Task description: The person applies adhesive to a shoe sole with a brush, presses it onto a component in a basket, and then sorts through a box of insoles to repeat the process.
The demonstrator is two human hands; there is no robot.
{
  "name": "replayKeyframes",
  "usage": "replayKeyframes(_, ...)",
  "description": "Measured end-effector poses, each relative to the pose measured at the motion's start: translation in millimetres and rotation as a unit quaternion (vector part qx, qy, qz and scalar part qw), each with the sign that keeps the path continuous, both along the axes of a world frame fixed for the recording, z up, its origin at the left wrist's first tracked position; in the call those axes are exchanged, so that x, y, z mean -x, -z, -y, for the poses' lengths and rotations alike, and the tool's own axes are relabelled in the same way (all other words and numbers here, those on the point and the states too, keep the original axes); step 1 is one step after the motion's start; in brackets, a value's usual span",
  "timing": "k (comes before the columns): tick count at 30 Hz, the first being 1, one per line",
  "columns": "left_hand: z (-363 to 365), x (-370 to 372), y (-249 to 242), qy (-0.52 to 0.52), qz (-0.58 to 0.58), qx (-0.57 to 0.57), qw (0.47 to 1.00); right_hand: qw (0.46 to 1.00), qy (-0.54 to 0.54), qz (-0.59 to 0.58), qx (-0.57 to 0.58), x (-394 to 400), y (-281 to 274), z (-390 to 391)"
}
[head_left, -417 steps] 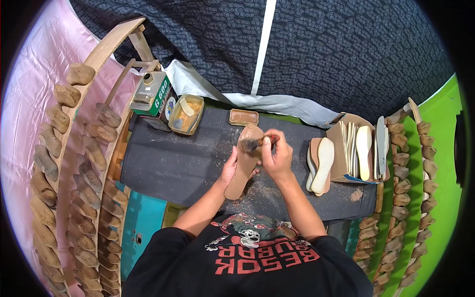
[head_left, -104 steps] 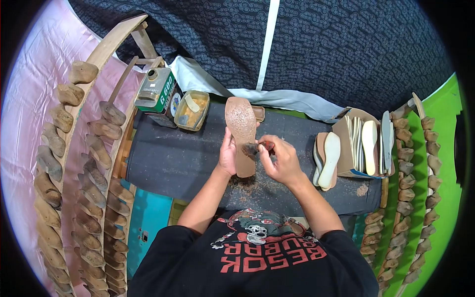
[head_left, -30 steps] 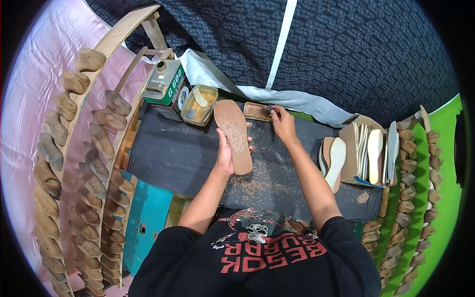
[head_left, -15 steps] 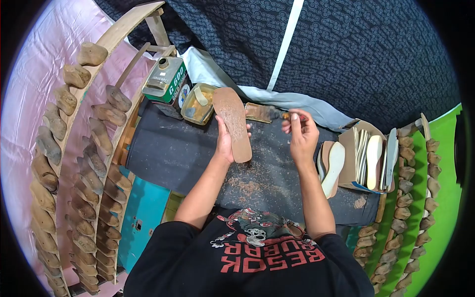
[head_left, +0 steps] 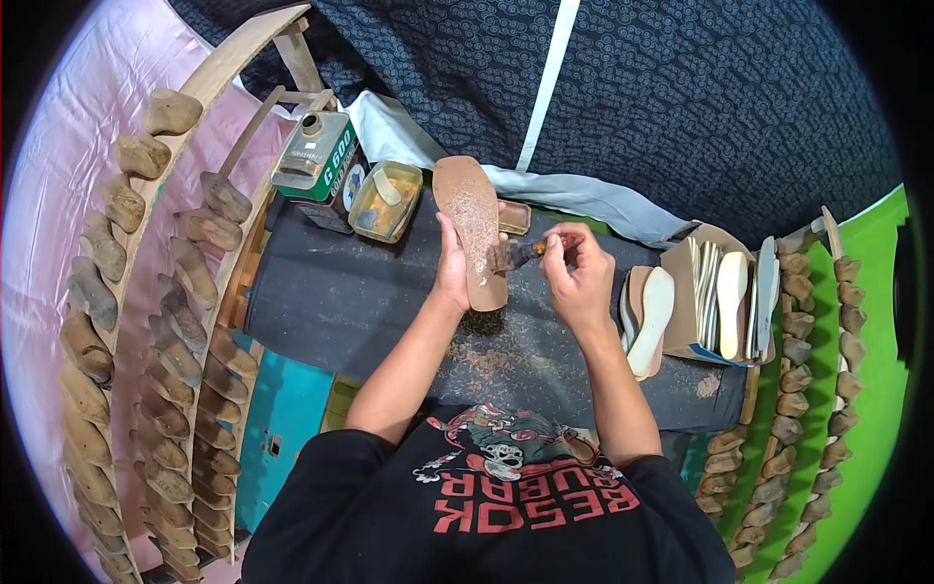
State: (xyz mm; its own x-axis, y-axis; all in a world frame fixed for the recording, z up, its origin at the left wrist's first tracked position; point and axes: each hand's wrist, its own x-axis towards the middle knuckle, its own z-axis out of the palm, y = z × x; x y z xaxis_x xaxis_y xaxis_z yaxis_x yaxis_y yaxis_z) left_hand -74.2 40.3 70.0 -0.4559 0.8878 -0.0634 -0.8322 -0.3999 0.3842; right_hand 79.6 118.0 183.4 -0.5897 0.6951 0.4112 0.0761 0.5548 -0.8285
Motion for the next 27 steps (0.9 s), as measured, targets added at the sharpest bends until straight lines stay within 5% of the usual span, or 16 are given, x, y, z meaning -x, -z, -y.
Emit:
replayKeyframes(4,-0.5,3.6,3.6,0.015,-0.022,-0.009,1.000,0.995,-0.067,0.001,-0.070,-4.4,-1.4,22.6)
replayKeyframes(9,-1.3,-11.9,-38.4,-0.035,0.031,0.041,0.998,0.993,-0.006,-0.035,-0.109,5.4,-5.3,0.8)
replayKeyframes(18,2.8,6.0,-1.0,0.011,-0.046,0.001,0.999,0.994,-0.057,0.024,-0.091,-9.8,-5.1,28.3)
replayKeyframes(27,-3.7,-19.4,-23.3,-0.003,-0.045,-0.003,0.999,0.989,0.025,-0.032,-0.140,-1.1,-8.3,4.4)
